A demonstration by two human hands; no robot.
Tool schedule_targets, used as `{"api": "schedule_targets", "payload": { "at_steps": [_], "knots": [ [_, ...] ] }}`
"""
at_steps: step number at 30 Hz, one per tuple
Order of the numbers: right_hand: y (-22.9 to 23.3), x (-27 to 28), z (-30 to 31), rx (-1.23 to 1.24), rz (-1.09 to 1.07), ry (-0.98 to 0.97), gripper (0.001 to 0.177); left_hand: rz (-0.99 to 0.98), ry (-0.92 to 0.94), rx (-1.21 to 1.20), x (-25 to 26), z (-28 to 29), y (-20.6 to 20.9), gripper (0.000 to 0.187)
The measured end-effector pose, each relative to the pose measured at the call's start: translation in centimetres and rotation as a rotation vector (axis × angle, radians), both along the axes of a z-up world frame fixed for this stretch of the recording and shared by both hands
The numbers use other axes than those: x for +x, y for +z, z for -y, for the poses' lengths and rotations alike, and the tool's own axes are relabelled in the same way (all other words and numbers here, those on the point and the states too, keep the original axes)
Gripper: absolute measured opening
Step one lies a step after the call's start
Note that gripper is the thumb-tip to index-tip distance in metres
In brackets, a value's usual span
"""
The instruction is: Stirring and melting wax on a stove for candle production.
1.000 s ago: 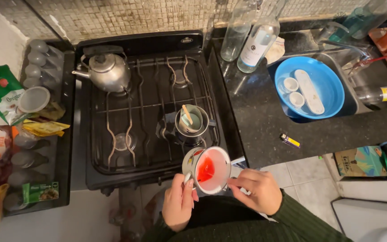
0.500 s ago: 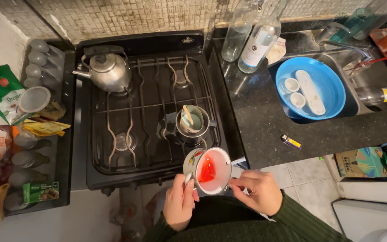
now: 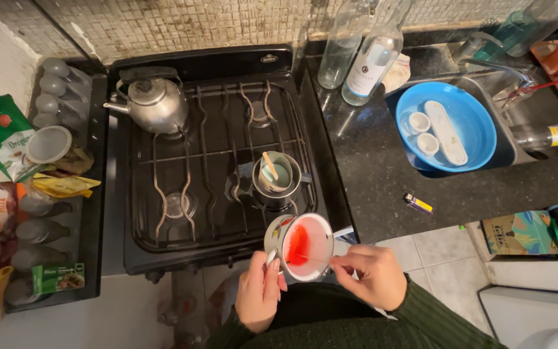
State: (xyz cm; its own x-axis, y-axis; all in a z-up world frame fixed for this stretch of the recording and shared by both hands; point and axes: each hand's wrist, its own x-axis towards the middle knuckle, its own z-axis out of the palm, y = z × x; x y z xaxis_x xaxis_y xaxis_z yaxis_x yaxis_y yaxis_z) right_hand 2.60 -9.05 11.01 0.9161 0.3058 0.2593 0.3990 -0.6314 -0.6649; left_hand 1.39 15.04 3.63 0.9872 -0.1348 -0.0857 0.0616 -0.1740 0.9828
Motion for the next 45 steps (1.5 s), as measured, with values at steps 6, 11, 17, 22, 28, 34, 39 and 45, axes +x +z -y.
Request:
{"api": "schedule_targets", "payload": {
  "at_steps": [6,11,17,22,28,34,39,45],
  "knots": [
    [-0.32,0.20,0.06,-0.071,0.088,-0.060,0.011,0.007,-0.002,0.005,0.05,0.00,-0.31,0.012],
    [-1.02,0.14,0.27,-0.103,0.150,-0.151,0.015,-0.004,0.017,0.002,-0.06,0.13,-0.49,0.010],
    [-0.30,-0.14,-0.31,-0.078,0.127,-0.108,0.012,-0.020,-0.006,0.013,0.05,0.08,-0.18,0.012],
    [-0.43,-0.14,-0.14,-0.075,0.102,-0.061,0.009,-0.010,-0.003,0.010,0.08,0.07,-0.37,0.010],
    [-0.56,0.08,-0.02,-0.080,0.096,-0.081,0.010,0.005,-0.004,0.026,0.29,0.15,-0.38,0.010],
    [-0.43,0.30,0.07,-0.076,0.066,-0.098,0.009,0.011,-0.019,0.010,0.35,0.14,-0.55,0.010],
    [-0.54,0.26,0.09,-0.033,0.038,-0.106,0.009,-0.013,-0.015,0.017,0.33,0.13,-0.62,0.012],
    [-0.83,0.19,0.11,-0.020,-0.016,-0.076,0.010,-0.009,-0.023,0.028,0.34,0.06,-0.47,0.011]
  ]
}}
